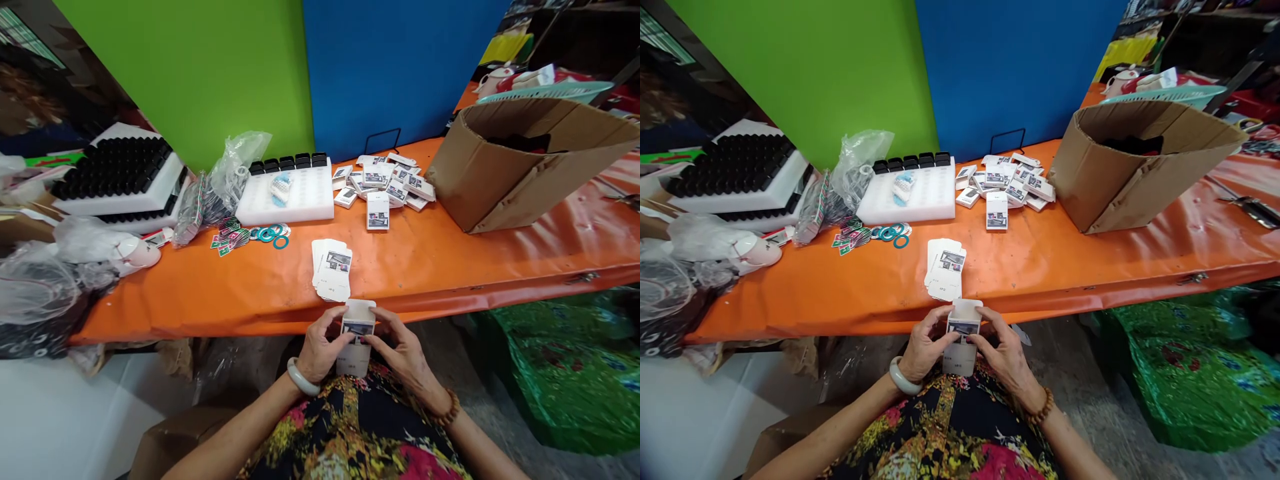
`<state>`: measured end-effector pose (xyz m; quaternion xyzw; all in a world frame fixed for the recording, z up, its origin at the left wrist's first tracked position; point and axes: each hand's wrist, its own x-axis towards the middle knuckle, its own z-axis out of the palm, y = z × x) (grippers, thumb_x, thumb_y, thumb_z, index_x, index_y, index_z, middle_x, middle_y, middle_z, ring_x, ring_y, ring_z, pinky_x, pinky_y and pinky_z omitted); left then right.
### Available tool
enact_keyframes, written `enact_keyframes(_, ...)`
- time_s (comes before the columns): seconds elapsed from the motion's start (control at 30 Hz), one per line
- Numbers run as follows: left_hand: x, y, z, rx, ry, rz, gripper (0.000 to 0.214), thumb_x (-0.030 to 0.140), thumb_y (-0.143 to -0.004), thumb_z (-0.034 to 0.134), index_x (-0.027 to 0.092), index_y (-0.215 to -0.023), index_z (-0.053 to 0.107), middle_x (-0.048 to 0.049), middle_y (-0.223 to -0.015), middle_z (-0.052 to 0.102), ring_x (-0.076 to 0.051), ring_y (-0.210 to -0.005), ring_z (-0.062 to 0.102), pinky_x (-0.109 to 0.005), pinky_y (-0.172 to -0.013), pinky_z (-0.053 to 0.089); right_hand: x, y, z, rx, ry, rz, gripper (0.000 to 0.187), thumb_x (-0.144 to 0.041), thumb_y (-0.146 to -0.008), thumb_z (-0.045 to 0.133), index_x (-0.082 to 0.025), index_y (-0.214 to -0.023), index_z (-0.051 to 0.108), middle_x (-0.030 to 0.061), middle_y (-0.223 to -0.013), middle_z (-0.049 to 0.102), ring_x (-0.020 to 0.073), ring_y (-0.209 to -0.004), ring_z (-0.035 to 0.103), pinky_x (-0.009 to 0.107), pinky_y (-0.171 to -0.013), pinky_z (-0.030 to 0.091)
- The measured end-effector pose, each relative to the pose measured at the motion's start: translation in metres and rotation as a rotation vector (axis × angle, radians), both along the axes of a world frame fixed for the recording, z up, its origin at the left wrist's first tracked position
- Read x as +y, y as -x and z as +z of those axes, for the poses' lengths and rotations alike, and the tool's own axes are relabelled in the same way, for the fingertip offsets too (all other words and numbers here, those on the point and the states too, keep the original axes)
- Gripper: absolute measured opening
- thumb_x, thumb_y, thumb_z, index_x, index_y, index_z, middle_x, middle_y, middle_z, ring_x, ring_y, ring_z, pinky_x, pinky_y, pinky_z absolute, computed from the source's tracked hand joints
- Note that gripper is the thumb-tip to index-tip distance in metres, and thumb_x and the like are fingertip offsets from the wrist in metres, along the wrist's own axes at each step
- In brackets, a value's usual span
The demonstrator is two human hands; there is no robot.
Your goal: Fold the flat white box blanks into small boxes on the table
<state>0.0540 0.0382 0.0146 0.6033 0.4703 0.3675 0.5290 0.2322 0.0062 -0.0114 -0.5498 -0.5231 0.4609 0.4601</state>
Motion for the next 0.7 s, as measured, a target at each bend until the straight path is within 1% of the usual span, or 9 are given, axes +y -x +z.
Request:
enact_keyframes(0.07,-0.003,0.003,-0.004,0.055,0.019,-0.036,0.037,0.024,-0.074,0.066,0.019,-0.110,0.060,-0.0059,-0.105,0.066,-0.018,-0.091,0.062,-0.029,-0.082,0.048,-0.005,0.003,-0.002,0.046,0.051,0.007,0.043,-0.037,-0.077,0.065,-0.021,-0.114,0.052,0.0061,-0.094,0.065,0.0178,-0.077,0.062,0.031,-0.072,0.052)
enact_keyframes(0.17,-0.006,0.008,-0.006,0.115,0.101,-0.074,0.026,0.029,-0.074,0.067,0.016,-0.096,0.064,-0.0027,-0.080,0.067,-0.015,-0.069,0.059,-0.024,-0.065,0.047,-0.012,0.006,-0.001,0.103,0.148,0.073,0.039,-0.039,-0.078,0.063,-0.020,-0.111,0.054,0.0047,-0.090,0.065,0.0177,-0.078,0.061,0.028,-0.069,0.051)
enact_keyframes(0.23,-0.006,0.010,-0.004,0.157,0.139,-0.086,0.019,0.032,-0.076,0.064,0.015,-0.084,0.065,0.0000,-0.066,0.062,-0.012,-0.059,0.054,-0.023,-0.058,0.043,-0.015,0.008,0.003,0.063,0.177,0.131,0.030,-0.039,-0.080,0.061,-0.019,-0.102,0.058,0.0030,-0.085,0.064,0.0163,-0.073,0.060,0.026,-0.065,0.049)
enact_keyframes(0.33,-0.005,0.011,0.000,0.216,0.103,-0.083,0.018,0.031,-0.078,0.061,0.015,-0.070,0.064,0.0005,-0.062,0.058,-0.012,-0.059,0.052,-0.023,-0.059,0.040,-0.015,0.010,0.010,-0.052,0.160,0.173,0.021,-0.039,-0.083,0.056,-0.019,-0.086,0.061,0.0008,-0.074,0.060,0.0145,-0.067,0.055,0.025,-0.063,0.045)
enact_keyframes(0.43,-0.002,0.009,0.002,0.182,0.045,-0.070,0.018,0.027,-0.076,0.062,0.015,-0.063,0.062,-0.0006,-0.066,0.057,-0.012,-0.065,0.052,-0.024,-0.065,0.041,-0.007,0.014,0.013,-0.084,0.120,0.109,0.025,-0.039,-0.083,0.056,-0.018,-0.070,0.058,0.0015,-0.073,0.056,0.0153,-0.070,0.053,0.026,-0.066,0.044)
enact_keyframes(0.5,0.001,0.005,0.001,0.101,0.071,-0.034,0.013,0.025,-0.075,0.063,0.015,-0.067,0.061,-0.0004,-0.069,0.057,-0.012,-0.067,0.053,-0.023,-0.065,0.042,0.001,0.016,0.014,0.049,0.128,0.038,0.023,-0.041,-0.079,0.061,-0.019,-0.073,0.056,0.0015,-0.076,0.056,0.0153,-0.071,0.054,0.026,-0.065,0.045)
enact_keyframes(0.53,0.003,0.004,0.001,0.044,0.107,-0.008,0.009,0.024,-0.074,0.064,0.016,-0.076,0.062,0.0002,-0.071,0.057,-0.012,-0.067,0.053,-0.023,-0.064,0.043,0.006,0.016,0.015,0.149,0.149,0.017,0.023,-0.041,-0.075,0.065,-0.021,-0.080,0.056,0.0011,-0.078,0.057,0.0153,-0.070,0.055,0.026,-0.064,0.046)
enact_keyframes(0.63,0.008,-0.001,0.000,-0.122,0.242,0.025,0.038,0.023,-0.071,0.068,0.019,-0.106,0.055,0.0021,-0.076,0.059,-0.012,-0.067,0.055,-0.023,-0.062,0.044,0.018,0.014,0.019,0.401,0.262,0.065,0.045,-0.040,-0.065,0.074,-0.024,-0.100,0.051,0.0001,-0.083,0.060,0.0156,-0.073,0.059,0.028,-0.067,0.048)
enact_keyframes(0.7,0.010,-0.002,0.000,-0.154,0.281,-0.009,0.038,0.023,-0.069,0.069,0.018,-0.105,0.056,0.0020,-0.075,0.060,-0.011,-0.066,0.055,-0.022,-0.063,0.044,0.023,0.012,0.022,0.428,0.330,0.136,0.039,-0.039,-0.064,0.075,-0.022,-0.094,0.055,-0.0004,-0.079,0.062,0.0151,-0.071,0.059,0.028,-0.067,0.047)
